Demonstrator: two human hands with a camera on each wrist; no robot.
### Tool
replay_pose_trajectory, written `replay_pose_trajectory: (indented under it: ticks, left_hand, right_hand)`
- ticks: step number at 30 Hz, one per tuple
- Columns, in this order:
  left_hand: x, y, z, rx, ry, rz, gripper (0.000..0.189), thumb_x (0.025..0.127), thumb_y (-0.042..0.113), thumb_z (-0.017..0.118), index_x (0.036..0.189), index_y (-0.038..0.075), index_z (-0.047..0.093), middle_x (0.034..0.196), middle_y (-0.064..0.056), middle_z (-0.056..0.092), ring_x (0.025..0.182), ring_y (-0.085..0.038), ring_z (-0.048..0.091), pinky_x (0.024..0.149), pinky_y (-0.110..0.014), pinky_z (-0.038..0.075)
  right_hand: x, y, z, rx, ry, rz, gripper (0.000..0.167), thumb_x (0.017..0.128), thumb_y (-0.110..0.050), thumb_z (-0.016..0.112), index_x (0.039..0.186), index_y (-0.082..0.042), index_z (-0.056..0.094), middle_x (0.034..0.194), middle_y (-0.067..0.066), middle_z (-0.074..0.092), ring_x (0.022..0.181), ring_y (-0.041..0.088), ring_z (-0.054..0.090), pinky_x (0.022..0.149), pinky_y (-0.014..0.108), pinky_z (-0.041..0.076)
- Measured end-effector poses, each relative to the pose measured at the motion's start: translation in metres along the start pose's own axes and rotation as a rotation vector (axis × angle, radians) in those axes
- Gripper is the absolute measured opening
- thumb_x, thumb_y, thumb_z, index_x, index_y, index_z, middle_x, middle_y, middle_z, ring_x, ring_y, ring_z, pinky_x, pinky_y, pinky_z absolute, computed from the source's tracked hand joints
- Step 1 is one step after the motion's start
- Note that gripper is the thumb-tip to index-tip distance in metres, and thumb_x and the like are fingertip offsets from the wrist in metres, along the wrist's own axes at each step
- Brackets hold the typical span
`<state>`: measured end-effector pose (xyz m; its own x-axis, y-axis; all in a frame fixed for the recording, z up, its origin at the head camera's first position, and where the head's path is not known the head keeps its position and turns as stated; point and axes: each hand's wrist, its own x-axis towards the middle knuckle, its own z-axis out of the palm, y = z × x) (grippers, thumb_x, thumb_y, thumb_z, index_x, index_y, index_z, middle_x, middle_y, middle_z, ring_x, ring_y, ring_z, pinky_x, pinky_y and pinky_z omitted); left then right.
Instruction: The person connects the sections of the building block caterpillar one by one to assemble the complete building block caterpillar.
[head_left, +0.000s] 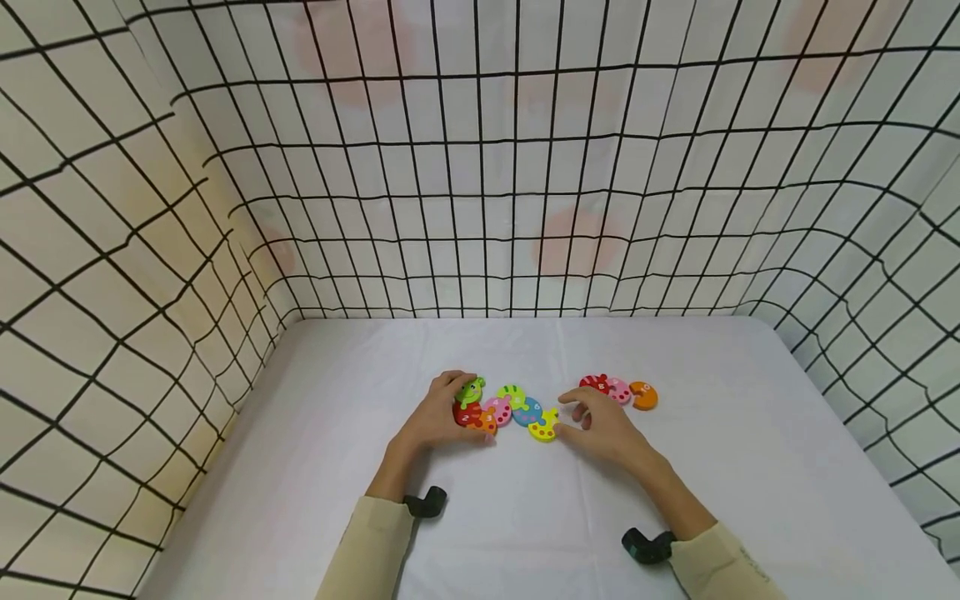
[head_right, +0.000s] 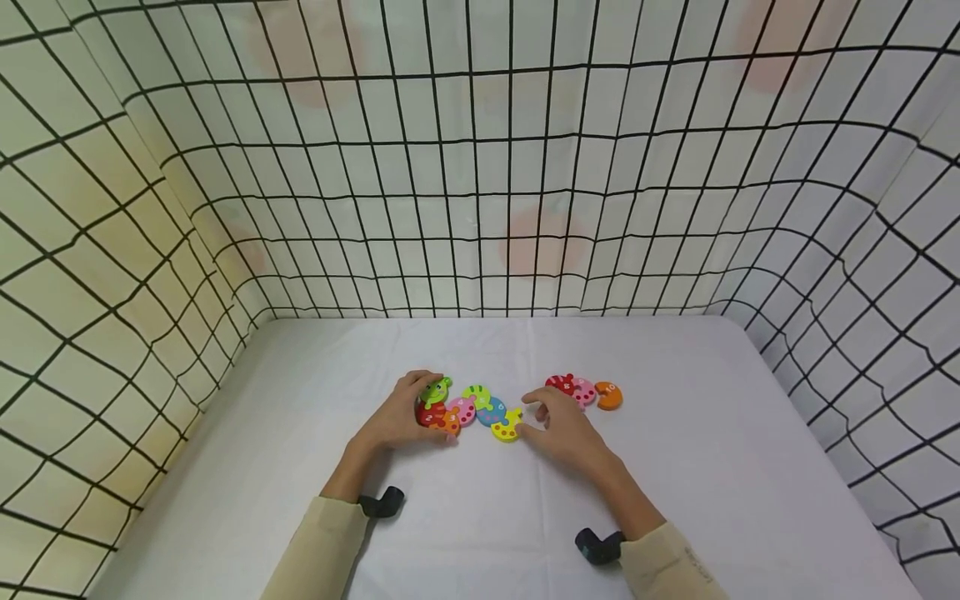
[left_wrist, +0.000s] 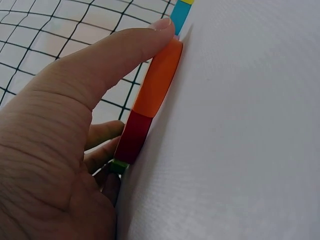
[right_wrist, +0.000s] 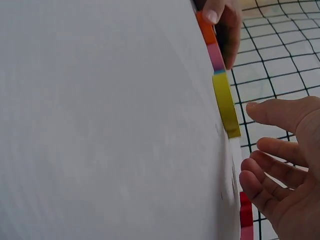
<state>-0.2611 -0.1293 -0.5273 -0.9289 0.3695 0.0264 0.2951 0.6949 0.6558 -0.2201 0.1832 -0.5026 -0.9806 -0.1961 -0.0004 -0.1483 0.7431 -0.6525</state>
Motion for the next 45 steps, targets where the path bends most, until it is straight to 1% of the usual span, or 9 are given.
replay_pose_trajectory:
  ticks: [4, 10, 12, 15, 19, 24, 28, 31, 45]
  left_hand:
    - [0.000, 0.000, 0.000, -0.001, -0.015, -0.001, 0.104, 0.067, 0.056, 0.090, 0.155, 0.023, 0.046, 0.160, -0.007, 0.036, 0.146, -0.028, 0.039, 0.117, -0.052, 0.042]
    - [-0.001, -0.003, 0.001, -0.009, -0.005, -0.002, 0.104, 0.067, 0.058, 0.090, 0.154, 0.022, 0.047, 0.160, -0.007, 0.037, 0.146, -0.028, 0.039, 0.116, -0.053, 0.043]
    - [-0.001, -0.003, 0.001, -0.013, -0.003, -0.003, 0.105, 0.066, 0.059, 0.091, 0.154, 0.022, 0.047, 0.160, -0.007, 0.037, 0.146, -0.028, 0.039, 0.116, -0.053, 0.043]
    - [-0.001, -0.004, 0.001, -0.013, 0.000, -0.004, 0.106, 0.065, 0.059, 0.091, 0.154, 0.023, 0.047, 0.160, -0.006, 0.037, 0.146, -0.027, 0.039, 0.116, -0.053, 0.043]
    - [-0.001, -0.003, 0.001, -0.016, 0.015, -0.001, 0.104, 0.066, 0.059, 0.090, 0.154, 0.024, 0.048, 0.159, -0.006, 0.038, 0.145, -0.027, 0.040, 0.116, -0.054, 0.043]
    - [-0.001, -0.003, 0.002, -0.021, 0.019, 0.009, 0.102, 0.067, 0.058, 0.089, 0.154, 0.023, 0.047, 0.158, -0.006, 0.038, 0.144, -0.027, 0.040, 0.114, -0.053, 0.045]
    - [-0.001, -0.003, 0.002, -0.018, 0.012, 0.008, 0.102, 0.068, 0.056, 0.089, 0.154, 0.023, 0.047, 0.158, -0.007, 0.038, 0.144, -0.028, 0.040, 0.113, -0.054, 0.046]
    - [-0.002, -0.003, 0.002, -0.012, 0.010, 0.002, 0.102, 0.068, 0.055, 0.090, 0.154, 0.023, 0.047, 0.158, -0.008, 0.038, 0.144, -0.028, 0.040, 0.113, -0.054, 0.046]
    - [0.000, -0.004, -0.002, 0.009, 0.011, -0.024, 0.103, 0.067, 0.058, 0.089, 0.154, 0.025, 0.047, 0.159, -0.006, 0.037, 0.145, -0.027, 0.038, 0.114, -0.054, 0.044]
  right_hand:
    - [0.001, 0.010, -0.010, -0.010, 0.019, -0.005, 0.046, 0.089, -0.028, 0.082, 0.128, -0.010, 0.068, 0.102, 0.005, 0.064, 0.090, 0.020, 0.056, 0.076, 0.027, 0.053]
    - [0.009, 0.034, -0.024, -0.038, 0.080, -0.048, 0.045, 0.088, -0.026, 0.083, 0.126, -0.007, 0.067, 0.097, 0.007, 0.062, 0.088, 0.020, 0.054, 0.070, 0.024, 0.048]
    - [0.012, 0.041, -0.028, -0.039, 0.092, -0.038, 0.046, 0.088, -0.024, 0.083, 0.128, -0.007, 0.066, 0.103, 0.009, 0.065, 0.091, 0.021, 0.055, 0.072, 0.026, 0.050]
    - [0.017, 0.050, -0.032, -0.059, 0.095, -0.036, 0.048, 0.089, -0.021, 0.081, 0.131, -0.007, 0.064, 0.118, 0.013, 0.066, 0.100, 0.026, 0.059, 0.084, 0.036, 0.057]
    - [0.024, 0.057, -0.037, -0.085, 0.085, -0.060, 0.050, 0.089, -0.019, 0.080, 0.133, -0.005, 0.063, 0.130, 0.016, 0.064, 0.108, 0.030, 0.060, 0.093, 0.048, 0.058]
    - [0.030, 0.060, -0.039, -0.099, 0.061, -0.074, 0.052, 0.087, -0.014, 0.079, 0.135, -0.003, 0.062, 0.131, 0.018, 0.064, 0.107, 0.031, 0.060, 0.094, 0.048, 0.058]
    - [0.033, 0.061, -0.038, -0.110, 0.027, -0.059, 0.053, 0.088, -0.011, 0.074, 0.138, 0.000, 0.060, 0.140, 0.022, 0.059, 0.120, 0.038, 0.059, 0.104, 0.056, 0.053]
    - [0.034, 0.061, -0.037, -0.127, 0.013, -0.055, 0.053, 0.089, -0.010, 0.071, 0.140, 0.001, 0.058, 0.144, 0.023, 0.057, 0.126, 0.041, 0.057, 0.107, 0.058, 0.050]
    - [0.037, 0.054, -0.036, -0.151, 0.007, -0.050, 0.054, 0.089, -0.017, 0.076, 0.137, 0.001, 0.058, 0.141, 0.023, 0.057, 0.119, 0.037, 0.059, 0.103, 0.055, 0.054]
